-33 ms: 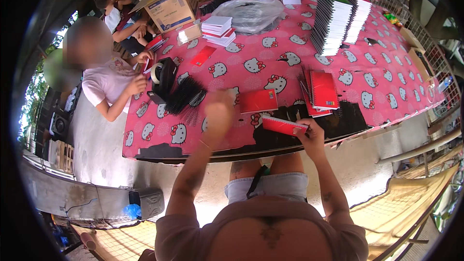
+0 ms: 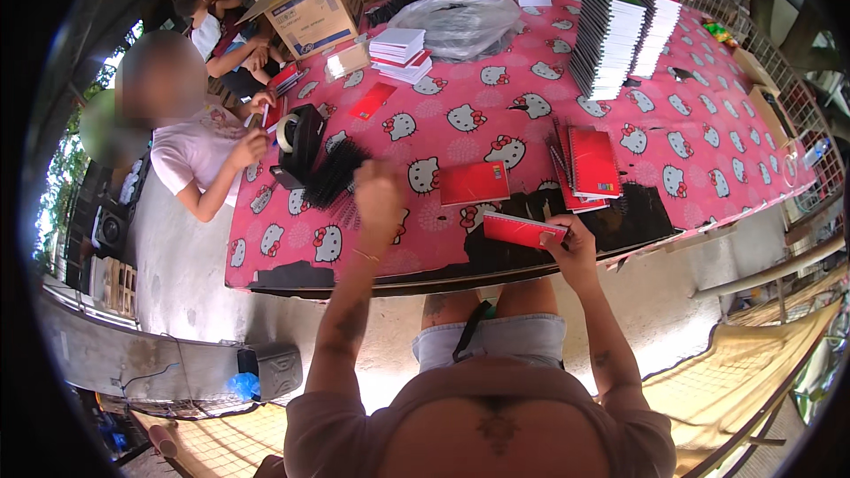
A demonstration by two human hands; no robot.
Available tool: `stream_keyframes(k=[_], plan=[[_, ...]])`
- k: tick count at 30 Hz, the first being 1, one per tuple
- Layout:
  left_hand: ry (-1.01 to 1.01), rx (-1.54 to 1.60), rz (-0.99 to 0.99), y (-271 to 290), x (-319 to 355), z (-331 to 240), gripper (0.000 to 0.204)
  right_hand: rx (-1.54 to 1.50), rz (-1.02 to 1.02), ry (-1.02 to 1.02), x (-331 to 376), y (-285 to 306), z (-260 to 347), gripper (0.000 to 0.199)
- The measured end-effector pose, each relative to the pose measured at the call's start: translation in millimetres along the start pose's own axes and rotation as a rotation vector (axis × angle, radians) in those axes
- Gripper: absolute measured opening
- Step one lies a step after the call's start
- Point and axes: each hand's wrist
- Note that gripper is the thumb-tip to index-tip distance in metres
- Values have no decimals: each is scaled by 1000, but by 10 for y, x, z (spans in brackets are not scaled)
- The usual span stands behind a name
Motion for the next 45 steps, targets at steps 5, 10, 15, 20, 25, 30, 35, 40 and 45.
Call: stream_keyframes(k=[5, 10, 15, 20, 25, 30, 35, 40, 45], plan=[[27, -202, -80, -189, 270, 743, 14, -16, 123, 110, -97, -131, 22, 26], [45, 367, -48, 225, 96, 52, 17, 208, 223, 100, -113, -41, 51, 28], [-125, 993, 158, 478, 403, -851, 19, 195, 223, 80, -126, -57, -5, 29], [-115, 1027, 134, 454, 400, -990, 20, 178, 240, 52, -137, -69, -8, 29], [-22, 1007, 193, 402, 384, -1001, 21, 159, 238, 65, -146, -57, -24, 28], [-62, 1053, 318, 392, 238, -930, 20, 156, 247, 72, -118, -44, -14, 27], [-385, 964, 422, 335, 131, -798, 25, 96, 287, -28, -65, -24, 132, 27], [-394, 625, 341, 699, 40, -1120, 59, 138, 224, 109, 25, -10, 199, 27], [-500, 242, 230, 429, 616, -1367, 86, -11, 50, -29, 103, -84, 375, 30]])
Point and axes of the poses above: each hand's wrist, its own x-axis away from the middle knuckle, its own y-axis out of the back of the hand, z = x × y, and after that the axes turned 10 degrees about x, right-handed
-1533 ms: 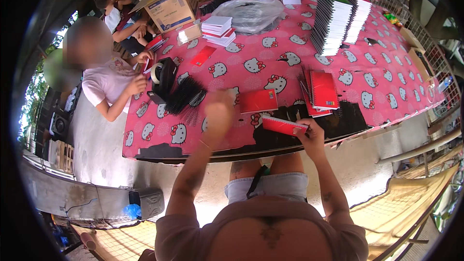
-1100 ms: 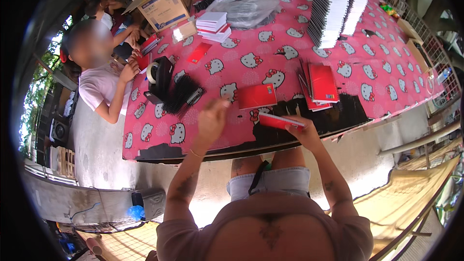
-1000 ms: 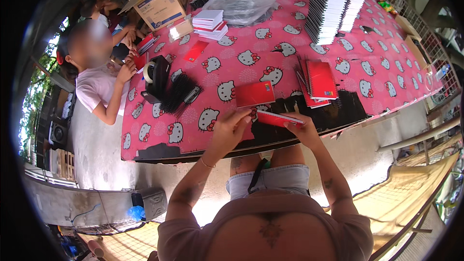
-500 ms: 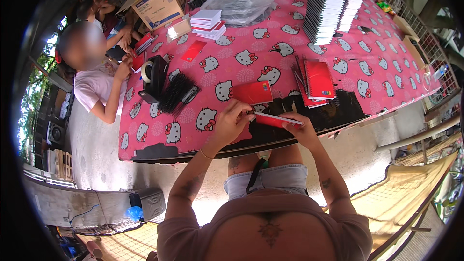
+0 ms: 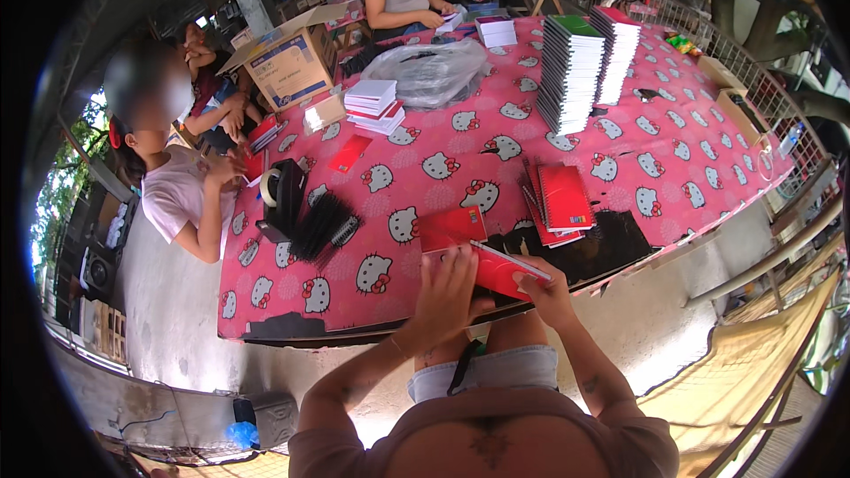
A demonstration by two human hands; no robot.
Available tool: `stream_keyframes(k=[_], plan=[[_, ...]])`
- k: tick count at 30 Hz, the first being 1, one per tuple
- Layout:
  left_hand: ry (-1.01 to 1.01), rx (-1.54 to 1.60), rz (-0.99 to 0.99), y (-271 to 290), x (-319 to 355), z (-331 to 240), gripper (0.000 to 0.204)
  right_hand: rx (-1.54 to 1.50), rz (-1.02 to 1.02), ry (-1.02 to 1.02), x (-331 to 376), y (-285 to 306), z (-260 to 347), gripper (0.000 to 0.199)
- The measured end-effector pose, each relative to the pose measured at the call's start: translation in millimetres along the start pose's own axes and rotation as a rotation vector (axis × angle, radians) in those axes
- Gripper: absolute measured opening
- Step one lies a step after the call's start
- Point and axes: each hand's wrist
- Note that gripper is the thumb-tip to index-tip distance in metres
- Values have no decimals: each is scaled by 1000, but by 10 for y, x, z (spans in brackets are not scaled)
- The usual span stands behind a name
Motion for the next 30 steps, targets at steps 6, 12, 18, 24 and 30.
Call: stream_keyframes(k=[6, 12, 18, 24, 30], plan=[[59, -55, -88, 153, -300, 129, 82, 17, 117, 5, 18, -26, 82, 32], [-49, -85, -64, 178, -267, 87, 83, -22, 105, -33, 38, 69, 137, 33], [-206, -35, 44, 132, -119, -7, 82, -25, 202, -31, 77, 139, 48, 34], [-123, 107, -6, 276, -361, -141, 85, -139, 114, -109, 107, 51, 165, 36], [-94, 271, 21, 463, -527, 57, 47, -77, 104, -65, 135, 8, 115, 33]])
Point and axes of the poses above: each hand's wrist, its own x-axis away from the middle knuckle, its own y-axis out of the back of the hand, z = x × y, and after that the axes turned 10 degrees about x, right-handed
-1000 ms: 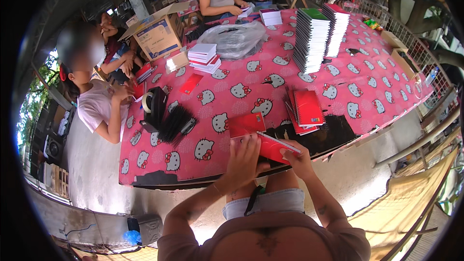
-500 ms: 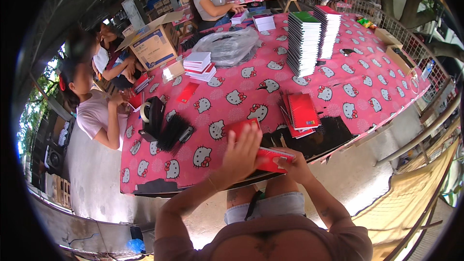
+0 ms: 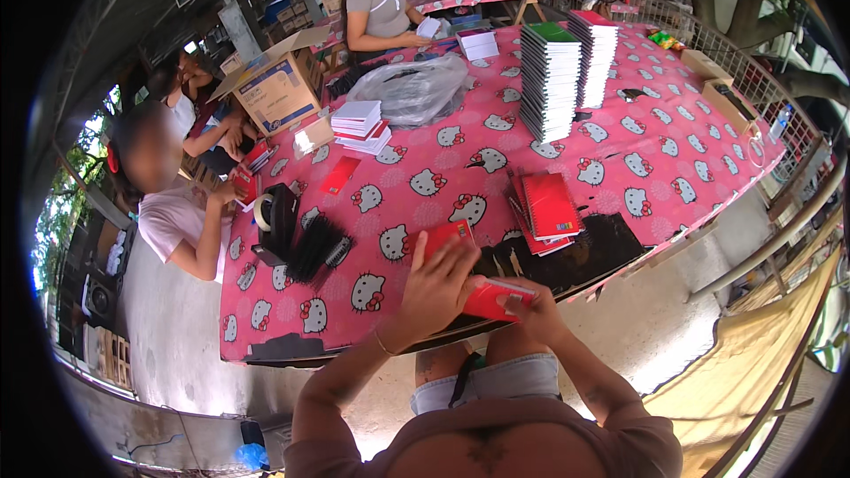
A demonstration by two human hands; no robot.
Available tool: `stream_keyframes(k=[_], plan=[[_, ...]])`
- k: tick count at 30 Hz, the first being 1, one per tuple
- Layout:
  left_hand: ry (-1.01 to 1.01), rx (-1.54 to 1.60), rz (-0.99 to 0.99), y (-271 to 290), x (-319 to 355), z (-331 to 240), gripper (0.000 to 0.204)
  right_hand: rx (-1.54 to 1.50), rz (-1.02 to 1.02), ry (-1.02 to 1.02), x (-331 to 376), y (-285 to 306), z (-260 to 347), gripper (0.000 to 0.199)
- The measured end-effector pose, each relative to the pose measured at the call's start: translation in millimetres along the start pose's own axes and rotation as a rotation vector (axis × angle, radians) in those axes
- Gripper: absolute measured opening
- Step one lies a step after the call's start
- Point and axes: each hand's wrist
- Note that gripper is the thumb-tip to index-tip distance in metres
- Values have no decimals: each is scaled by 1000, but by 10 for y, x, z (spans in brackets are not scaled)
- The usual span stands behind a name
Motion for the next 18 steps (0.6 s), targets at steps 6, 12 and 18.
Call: stream_keyframes(k=[6, 12, 18], plan=[[-29, 112, 89, 165, 7, 75, 36, 198, 47, 164, -36, 70, -20, 32], [-13, -274, 42, -287, 320, -216, 89, 9, -76, 0, 59, -29, 232, 31], [-40, -345, -59, -98, -8, -82, 90, 38, -27, 66, 17, -74, 200, 32]])
Point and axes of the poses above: each hand's wrist, its own x-axis away from the middle knuckle, its own y-axis out of the back of the hand, z = x × y, and after that the axes turned 10 degrees about x, right-handed
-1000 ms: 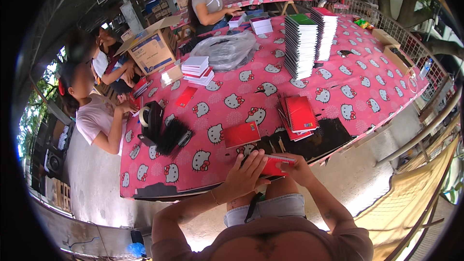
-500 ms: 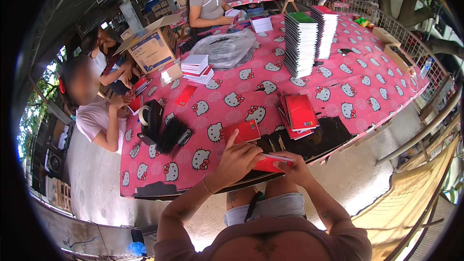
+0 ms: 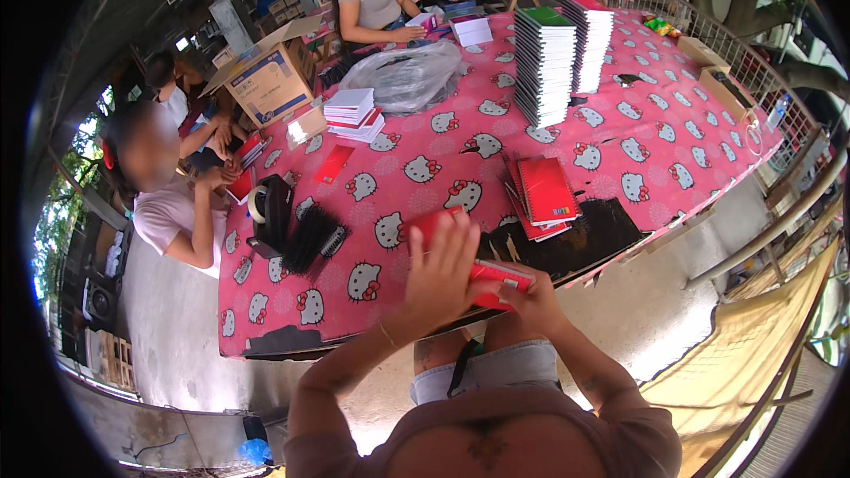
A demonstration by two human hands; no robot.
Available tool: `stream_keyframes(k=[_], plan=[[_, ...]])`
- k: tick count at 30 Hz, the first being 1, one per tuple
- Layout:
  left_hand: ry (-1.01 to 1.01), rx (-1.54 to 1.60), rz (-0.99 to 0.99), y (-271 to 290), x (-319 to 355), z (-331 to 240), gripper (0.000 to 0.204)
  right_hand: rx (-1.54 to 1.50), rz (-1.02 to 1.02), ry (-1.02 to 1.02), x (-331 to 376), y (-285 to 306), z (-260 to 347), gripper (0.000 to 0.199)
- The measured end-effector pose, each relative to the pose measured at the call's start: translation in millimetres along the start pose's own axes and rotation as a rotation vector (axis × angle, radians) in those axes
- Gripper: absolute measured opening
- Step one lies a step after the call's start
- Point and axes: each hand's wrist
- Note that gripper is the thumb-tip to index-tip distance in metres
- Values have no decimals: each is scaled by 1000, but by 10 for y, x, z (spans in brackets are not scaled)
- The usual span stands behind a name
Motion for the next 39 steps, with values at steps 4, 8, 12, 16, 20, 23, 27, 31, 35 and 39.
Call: stream_keyframes(k=[4, 8, 12, 16, 20, 23, 27, 31, 35, 39], plan=[[-42, 127, 95, -41, 208, -254, 88, -15, 31, 8, 7, 62, -38, 31], [-52, 65, -1, -87, -3, -45, 89, -82, 99, 9, -30, -9, -10, 33], [-91, 158, -18, -530, 504, -305, 91, 61, 47, 145, -79, 62, -167, 31], [-2, 93, 39, -376, 63, -186, 86, 106, 39, 12, -206, 32, -483, 31], [-25, 241, 62, -608, 400, -431, 82, 246, 23, 155, -224, 139, -800, 26], [4, 226, 101, -506, 144, -297, 83, 210, 73, 92, -274, 100, -779, 23], [-27, 261, 50, -487, 230, -301, 73, 348, 100, 126, -250, 135, -814, 21], [5, 501, 87, -296, 69, 5, 55, 387, 84, 127, -293, 101, -602, 21], [-69, 538, 24, -264, 81, 34, 44, 413, 119, 96, -286, 119, -622, 25], [32, 513, 165, -73, 19, -67, 45, 339, 99, 123, -302, 87, -670, 25]])
Point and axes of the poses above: each hand's wrist, its own x-axis away from the middle knuckle, its own y-axis out of the back of the hand, z = x × y, and after that the axes turned 10 degrees about x, right-handed
